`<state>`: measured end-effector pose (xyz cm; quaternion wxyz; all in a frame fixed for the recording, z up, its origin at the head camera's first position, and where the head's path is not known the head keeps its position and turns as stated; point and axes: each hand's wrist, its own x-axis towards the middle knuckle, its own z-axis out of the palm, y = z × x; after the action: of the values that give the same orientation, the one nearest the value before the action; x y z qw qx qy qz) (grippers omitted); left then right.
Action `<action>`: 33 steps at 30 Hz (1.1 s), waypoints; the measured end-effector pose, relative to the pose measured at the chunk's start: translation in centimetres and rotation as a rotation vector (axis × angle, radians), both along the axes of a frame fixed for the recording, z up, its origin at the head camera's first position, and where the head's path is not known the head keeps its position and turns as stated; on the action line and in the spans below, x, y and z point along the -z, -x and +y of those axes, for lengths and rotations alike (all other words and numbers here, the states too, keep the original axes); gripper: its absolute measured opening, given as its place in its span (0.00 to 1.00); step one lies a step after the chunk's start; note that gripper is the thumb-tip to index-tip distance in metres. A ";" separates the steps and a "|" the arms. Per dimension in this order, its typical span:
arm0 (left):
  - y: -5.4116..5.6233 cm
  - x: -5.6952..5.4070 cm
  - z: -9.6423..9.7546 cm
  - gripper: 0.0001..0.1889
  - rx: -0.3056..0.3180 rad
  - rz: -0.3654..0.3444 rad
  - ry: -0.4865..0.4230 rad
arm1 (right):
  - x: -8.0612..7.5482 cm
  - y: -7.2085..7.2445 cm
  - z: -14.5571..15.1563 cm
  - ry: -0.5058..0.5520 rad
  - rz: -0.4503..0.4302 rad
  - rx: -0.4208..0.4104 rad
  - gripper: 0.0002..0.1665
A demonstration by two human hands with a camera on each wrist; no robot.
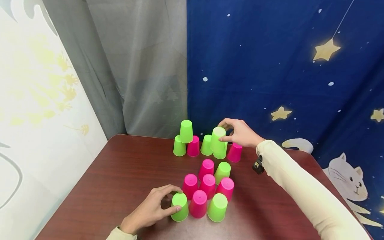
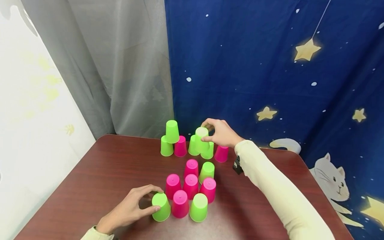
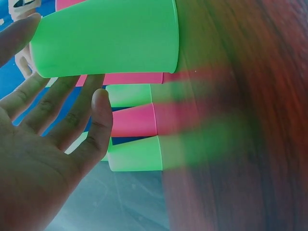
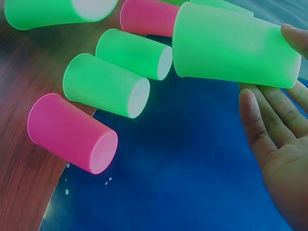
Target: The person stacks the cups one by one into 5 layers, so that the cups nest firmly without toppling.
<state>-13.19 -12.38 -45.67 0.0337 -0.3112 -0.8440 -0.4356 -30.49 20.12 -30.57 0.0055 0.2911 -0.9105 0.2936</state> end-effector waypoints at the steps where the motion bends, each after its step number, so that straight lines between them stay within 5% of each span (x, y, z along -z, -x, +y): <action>1: 0.0 0.0 0.0 0.19 -0.003 -0.002 0.002 | 0.1 0.3 -0.1 0.000 -0.004 0.007 0.24; 15: 0.1 -0.2 0.0 0.20 -0.016 -0.039 0.021 | 1.5 3.4 -2.4 0.038 -0.024 0.103 0.24; 33: -0.1 -0.1 0.1 0.19 -0.032 -0.014 0.038 | 3.2 5.1 -5.0 0.094 -0.068 0.210 0.25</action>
<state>-13.12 -12.27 -45.54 0.0287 -0.2953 -0.8571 -0.4211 -35.60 15.10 -33.79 0.0188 0.1834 -0.9208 0.3437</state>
